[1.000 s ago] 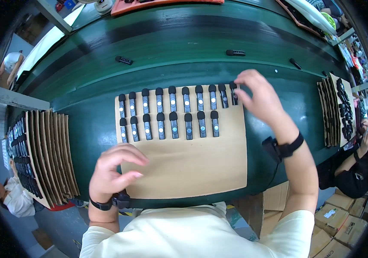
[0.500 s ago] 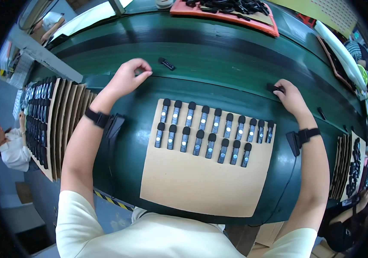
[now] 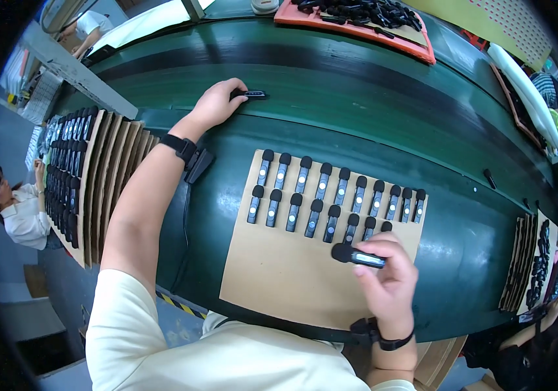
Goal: The person picks up microphones and foam covers from a conveyor belt, fits the covers onto the microphones, and aligns them in rows on a cardboard sheet. After filling the sheet, the person picks up a microphone and a receiver, aligns them, and places them back onto the belt.
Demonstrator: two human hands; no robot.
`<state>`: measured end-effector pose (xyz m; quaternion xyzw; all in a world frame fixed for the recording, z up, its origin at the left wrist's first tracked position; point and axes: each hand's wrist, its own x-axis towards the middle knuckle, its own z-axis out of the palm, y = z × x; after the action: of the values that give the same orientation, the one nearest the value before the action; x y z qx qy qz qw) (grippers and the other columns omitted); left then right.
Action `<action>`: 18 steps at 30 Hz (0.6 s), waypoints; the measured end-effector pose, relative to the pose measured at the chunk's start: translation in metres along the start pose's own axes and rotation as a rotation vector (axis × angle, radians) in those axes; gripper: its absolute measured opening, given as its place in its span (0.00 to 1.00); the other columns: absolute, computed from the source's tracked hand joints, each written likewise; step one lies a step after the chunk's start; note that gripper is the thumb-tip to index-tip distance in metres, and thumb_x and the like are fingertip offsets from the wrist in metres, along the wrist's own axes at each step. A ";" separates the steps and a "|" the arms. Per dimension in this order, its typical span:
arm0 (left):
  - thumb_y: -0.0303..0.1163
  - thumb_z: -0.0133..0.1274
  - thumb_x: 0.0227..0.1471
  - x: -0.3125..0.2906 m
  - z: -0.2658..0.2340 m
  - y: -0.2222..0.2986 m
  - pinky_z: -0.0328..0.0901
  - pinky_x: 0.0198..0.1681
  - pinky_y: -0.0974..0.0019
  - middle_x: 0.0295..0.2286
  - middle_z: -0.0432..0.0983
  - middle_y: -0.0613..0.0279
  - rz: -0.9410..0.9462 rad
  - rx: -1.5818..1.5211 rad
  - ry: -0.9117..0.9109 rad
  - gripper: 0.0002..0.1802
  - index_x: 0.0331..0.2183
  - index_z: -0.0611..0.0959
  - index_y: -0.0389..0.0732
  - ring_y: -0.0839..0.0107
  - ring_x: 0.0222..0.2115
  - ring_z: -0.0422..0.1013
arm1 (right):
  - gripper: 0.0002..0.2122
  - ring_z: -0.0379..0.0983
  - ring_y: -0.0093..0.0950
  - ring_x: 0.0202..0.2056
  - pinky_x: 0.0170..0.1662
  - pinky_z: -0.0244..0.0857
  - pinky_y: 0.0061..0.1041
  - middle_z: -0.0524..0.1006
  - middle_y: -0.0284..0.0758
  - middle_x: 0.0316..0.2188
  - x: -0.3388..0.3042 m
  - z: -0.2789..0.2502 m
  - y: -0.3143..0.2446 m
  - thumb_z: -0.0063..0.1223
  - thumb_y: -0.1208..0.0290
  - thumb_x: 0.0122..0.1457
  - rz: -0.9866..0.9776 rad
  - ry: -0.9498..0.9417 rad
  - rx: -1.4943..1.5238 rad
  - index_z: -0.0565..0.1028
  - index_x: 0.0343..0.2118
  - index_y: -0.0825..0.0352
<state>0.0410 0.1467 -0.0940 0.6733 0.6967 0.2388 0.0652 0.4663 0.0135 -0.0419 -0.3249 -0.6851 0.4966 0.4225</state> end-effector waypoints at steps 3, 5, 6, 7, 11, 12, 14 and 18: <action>0.29 0.58 0.51 -0.019 -0.008 0.010 0.68 0.41 0.63 0.35 0.79 0.57 -0.079 -0.160 0.053 0.13 0.41 0.79 0.38 0.62 0.34 0.74 | 0.12 0.69 0.25 0.39 0.45 0.62 0.22 0.74 0.36 0.37 -0.009 0.018 0.016 0.57 0.85 0.51 0.102 0.028 0.158 0.75 0.40 0.71; 0.26 0.58 0.52 -0.039 -0.012 0.026 0.69 0.37 0.68 0.32 0.79 0.59 -0.044 -0.430 0.160 0.12 0.40 0.79 0.36 0.71 0.30 0.73 | 0.12 0.69 0.24 0.39 0.44 0.63 0.21 0.73 0.35 0.37 -0.014 0.018 0.026 0.56 0.85 0.52 0.099 0.001 0.149 0.74 0.40 0.71; 0.24 0.57 0.52 -0.053 -0.011 0.039 0.68 0.37 0.71 0.32 0.79 0.62 -0.051 -0.606 0.148 0.12 0.40 0.79 0.35 0.76 0.30 0.72 | 0.12 0.69 0.22 0.38 0.42 0.63 0.19 0.72 0.34 0.37 -0.016 0.017 0.030 0.55 0.86 0.52 0.102 -0.023 0.135 0.74 0.41 0.71; 0.23 0.56 0.52 -0.068 -0.013 0.059 0.67 0.36 0.75 0.33 0.78 0.65 -0.054 -0.779 0.132 0.12 0.40 0.79 0.34 0.82 0.31 0.70 | 0.12 0.69 0.20 0.38 0.41 0.64 0.17 0.71 0.34 0.37 -0.017 0.016 0.033 0.54 0.87 0.53 0.104 -0.042 0.122 0.73 0.41 0.71; 0.20 0.56 0.52 -0.137 -0.024 0.127 0.66 0.36 0.76 0.36 0.76 0.67 -0.060 -1.085 0.070 0.14 0.43 0.79 0.35 0.82 0.32 0.69 | 0.12 0.70 0.25 0.39 0.46 0.63 0.23 0.75 0.35 0.36 -0.021 0.015 0.030 0.58 0.86 0.51 0.154 -0.001 0.218 0.75 0.40 0.71; 0.19 0.57 0.51 -0.151 -0.022 0.138 0.67 0.38 0.74 0.37 0.76 0.65 -0.108 -1.134 0.020 0.15 0.43 0.79 0.35 0.80 0.33 0.70 | 0.12 0.70 0.25 0.39 0.46 0.63 0.23 0.75 0.35 0.36 -0.023 0.014 0.030 0.58 0.86 0.51 0.152 0.008 0.215 0.75 0.40 0.71; 0.18 0.57 0.51 -0.175 -0.024 0.161 0.68 0.40 0.73 0.38 0.76 0.63 -0.161 -1.171 -0.031 0.15 0.43 0.79 0.34 0.79 0.35 0.71 | 0.13 0.70 0.26 0.38 0.45 0.64 0.23 0.75 0.35 0.35 -0.024 0.012 0.029 0.60 0.86 0.50 0.130 0.022 0.226 0.76 0.40 0.71; 0.16 0.59 0.48 -0.199 -0.013 0.188 0.67 0.47 0.68 0.39 0.77 0.59 0.011 -1.209 -0.035 0.17 0.42 0.79 0.33 0.74 0.41 0.72 | 0.14 0.71 0.26 0.38 0.44 0.65 0.23 0.76 0.36 0.35 -0.024 0.007 0.029 0.63 0.85 0.48 0.070 0.035 0.192 0.76 0.39 0.70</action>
<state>0.2233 -0.0530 -0.0492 0.5244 0.4327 0.5818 0.4463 0.4711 -0.0019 -0.0770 -0.3153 -0.6153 0.5686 0.4458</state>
